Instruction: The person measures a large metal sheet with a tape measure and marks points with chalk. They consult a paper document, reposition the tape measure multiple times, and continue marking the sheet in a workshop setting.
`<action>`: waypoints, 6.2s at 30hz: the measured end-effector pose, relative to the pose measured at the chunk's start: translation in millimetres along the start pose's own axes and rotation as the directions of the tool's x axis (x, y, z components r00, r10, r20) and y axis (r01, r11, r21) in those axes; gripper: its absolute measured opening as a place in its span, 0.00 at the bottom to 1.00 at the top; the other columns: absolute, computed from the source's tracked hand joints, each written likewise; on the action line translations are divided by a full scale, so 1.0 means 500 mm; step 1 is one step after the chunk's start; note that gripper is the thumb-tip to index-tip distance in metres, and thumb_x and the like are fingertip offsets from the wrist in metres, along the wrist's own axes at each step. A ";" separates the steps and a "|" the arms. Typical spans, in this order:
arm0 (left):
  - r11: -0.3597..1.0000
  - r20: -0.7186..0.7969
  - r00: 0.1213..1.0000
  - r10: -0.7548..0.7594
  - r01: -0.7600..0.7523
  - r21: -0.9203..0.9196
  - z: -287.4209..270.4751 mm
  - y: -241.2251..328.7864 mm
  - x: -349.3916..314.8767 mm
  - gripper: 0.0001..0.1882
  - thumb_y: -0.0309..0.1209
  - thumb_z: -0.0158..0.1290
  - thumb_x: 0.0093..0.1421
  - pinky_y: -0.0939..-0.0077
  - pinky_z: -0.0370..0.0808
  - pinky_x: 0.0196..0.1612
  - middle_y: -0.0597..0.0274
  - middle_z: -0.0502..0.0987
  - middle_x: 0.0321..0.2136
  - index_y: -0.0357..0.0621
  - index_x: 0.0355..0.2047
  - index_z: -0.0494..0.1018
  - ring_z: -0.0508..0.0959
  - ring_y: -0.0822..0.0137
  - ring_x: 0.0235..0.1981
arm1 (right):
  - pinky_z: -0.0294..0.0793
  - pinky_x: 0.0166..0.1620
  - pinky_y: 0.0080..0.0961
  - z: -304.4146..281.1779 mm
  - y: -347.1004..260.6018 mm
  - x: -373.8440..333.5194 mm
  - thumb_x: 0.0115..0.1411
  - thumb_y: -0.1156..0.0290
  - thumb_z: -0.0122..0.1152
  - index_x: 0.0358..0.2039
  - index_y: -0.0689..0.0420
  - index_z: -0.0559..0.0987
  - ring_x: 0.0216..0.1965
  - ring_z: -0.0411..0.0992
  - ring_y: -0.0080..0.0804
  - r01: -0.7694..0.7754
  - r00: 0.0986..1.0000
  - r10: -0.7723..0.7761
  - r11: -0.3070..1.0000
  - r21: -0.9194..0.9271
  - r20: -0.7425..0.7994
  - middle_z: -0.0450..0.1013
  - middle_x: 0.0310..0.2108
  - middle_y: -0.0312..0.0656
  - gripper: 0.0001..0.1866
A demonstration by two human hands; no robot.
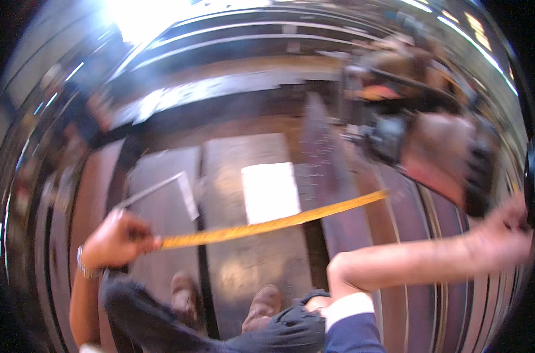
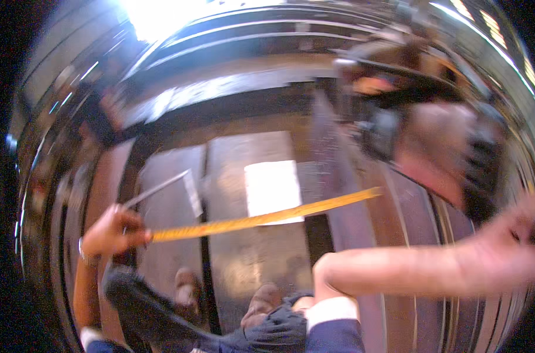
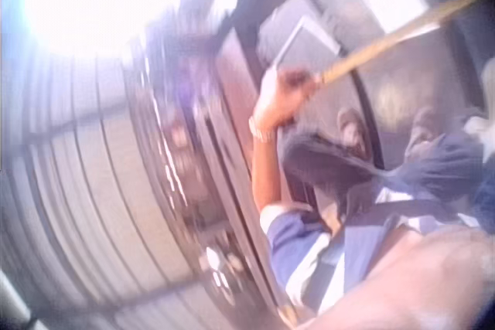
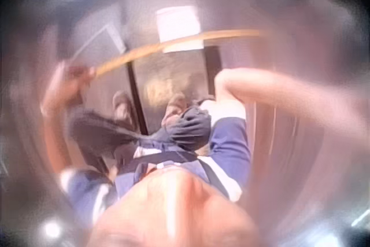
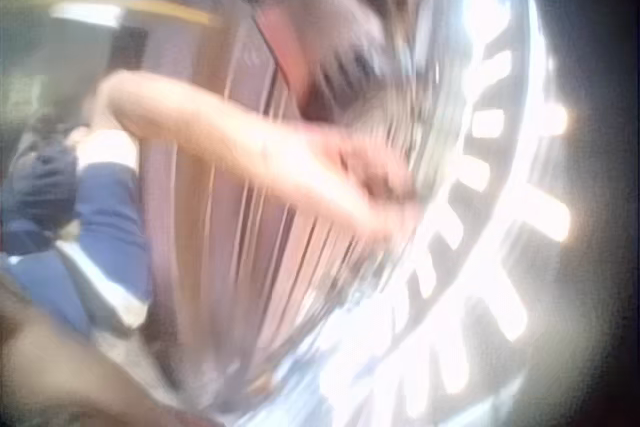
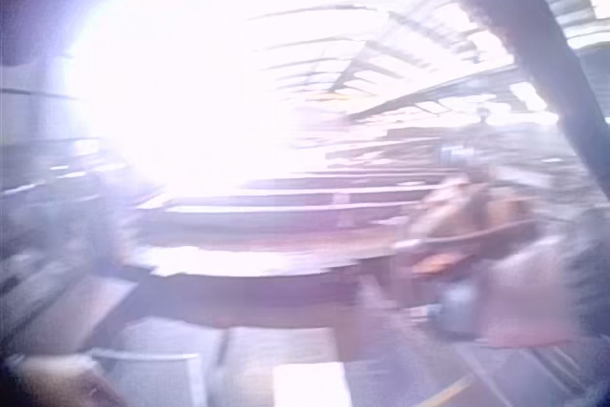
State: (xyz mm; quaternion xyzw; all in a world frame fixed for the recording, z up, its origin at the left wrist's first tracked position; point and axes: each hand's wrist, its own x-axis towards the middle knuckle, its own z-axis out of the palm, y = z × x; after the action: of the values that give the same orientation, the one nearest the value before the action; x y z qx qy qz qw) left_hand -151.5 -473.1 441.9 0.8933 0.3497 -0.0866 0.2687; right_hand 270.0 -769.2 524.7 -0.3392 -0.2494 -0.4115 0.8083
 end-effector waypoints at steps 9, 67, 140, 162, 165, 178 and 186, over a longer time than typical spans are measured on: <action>0.983 0.244 0.954 0.172 -0.182 0.018 0.121 0.031 0.107 0.14 0.42 0.63 0.57 0.78 0.74 0.26 0.64 0.82 0.19 0.43 0.27 0.84 0.79 0.72 0.19 | 0.69 0.53 0.27 -0.176 0.072 0.086 0.65 0.49 0.58 0.51 0.62 0.80 0.46 0.73 0.29 -0.310 0.937 0.348 0.874 -0.375 0.037 0.76 0.45 0.40 0.28; 0.967 0.346 0.938 0.011 0.078 -0.242 0.257 -0.310 0.193 0.25 0.55 0.56 0.56 0.61 0.78 0.32 0.57 0.82 0.23 0.43 0.31 0.81 0.82 0.59 0.26 | 0.74 0.40 0.23 0.509 0.010 -0.580 0.68 0.63 0.56 0.50 0.64 0.77 0.33 0.74 0.27 -0.084 0.365 0.099 0.994 -0.073 0.926 0.79 0.35 0.45 0.18; 0.942 -0.950 -0.138 -0.279 0.150 -0.299 -0.310 -0.959 -0.369 0.41 0.28 0.65 0.46 0.35 0.56 0.64 0.34 0.51 0.64 0.41 0.59 0.58 0.50 0.24 0.66 | 0.74 0.52 0.43 1.342 -1.020 -1.571 0.53 0.47 0.68 0.56 0.64 0.68 0.47 0.75 0.57 -0.061 0.113 -0.545 0.831 0.553 0.831 0.76 0.45 0.60 0.40; 0.790 -0.847 0.028 -0.530 0.379 -0.482 -0.394 -1.239 -0.148 0.52 0.39 0.64 0.46 0.43 0.64 0.60 0.33 0.58 0.61 0.31 0.65 0.49 0.63 0.30 0.60 | 0.80 0.39 0.43 1.616 -0.907 -1.958 0.57 0.70 0.59 0.59 0.56 0.67 0.40 0.78 0.54 -0.241 0.324 -0.549 0.740 0.628 0.771 0.75 0.40 0.58 0.28; 0.781 -0.809 0.106 -0.578 0.359 -0.511 -0.404 -1.267 -0.151 0.46 0.38 0.62 0.48 0.46 0.69 0.57 0.34 0.64 0.57 0.32 0.62 0.53 0.69 0.33 0.55 | 0.81 0.41 0.40 1.596 -0.897 -1.954 0.56 0.72 0.60 0.62 0.55 0.65 0.41 0.79 0.51 -0.305 0.209 -0.507 0.778 0.548 0.836 0.74 0.43 0.58 0.31; 0.764 -0.836 0.062 -0.546 0.447 -0.466 -0.414 -1.366 -0.205 0.17 0.36 0.62 0.50 0.52 0.77 0.38 0.45 0.80 0.28 0.41 0.37 0.76 0.80 0.42 0.32 | 0.75 0.48 0.44 1.598 -0.939 -2.059 0.63 0.62 0.56 0.63 0.47 0.64 0.48 0.75 0.49 -0.252 0.278 -0.296 0.896 0.367 0.914 0.71 0.47 0.54 0.28; 0.854 -0.901 0.052 -0.431 0.345 -0.389 -0.422 -1.403 -0.232 0.16 0.35 0.61 0.50 0.53 0.77 0.35 0.43 0.79 0.26 0.39 0.37 0.76 0.80 0.41 0.30 | 0.75 0.51 0.40 1.589 -0.984 -2.079 0.65 0.70 0.50 0.64 0.47 0.65 0.50 0.74 0.49 0.047 0.275 -0.251 0.968 0.248 0.928 0.70 0.51 0.56 0.26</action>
State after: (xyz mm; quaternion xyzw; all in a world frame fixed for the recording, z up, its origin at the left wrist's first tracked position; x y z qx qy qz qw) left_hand -715.5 2.6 364.7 0.5994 0.6658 0.4440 -0.0200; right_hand -796.9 132.9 497.1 -0.4212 -0.7458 -0.1794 0.4840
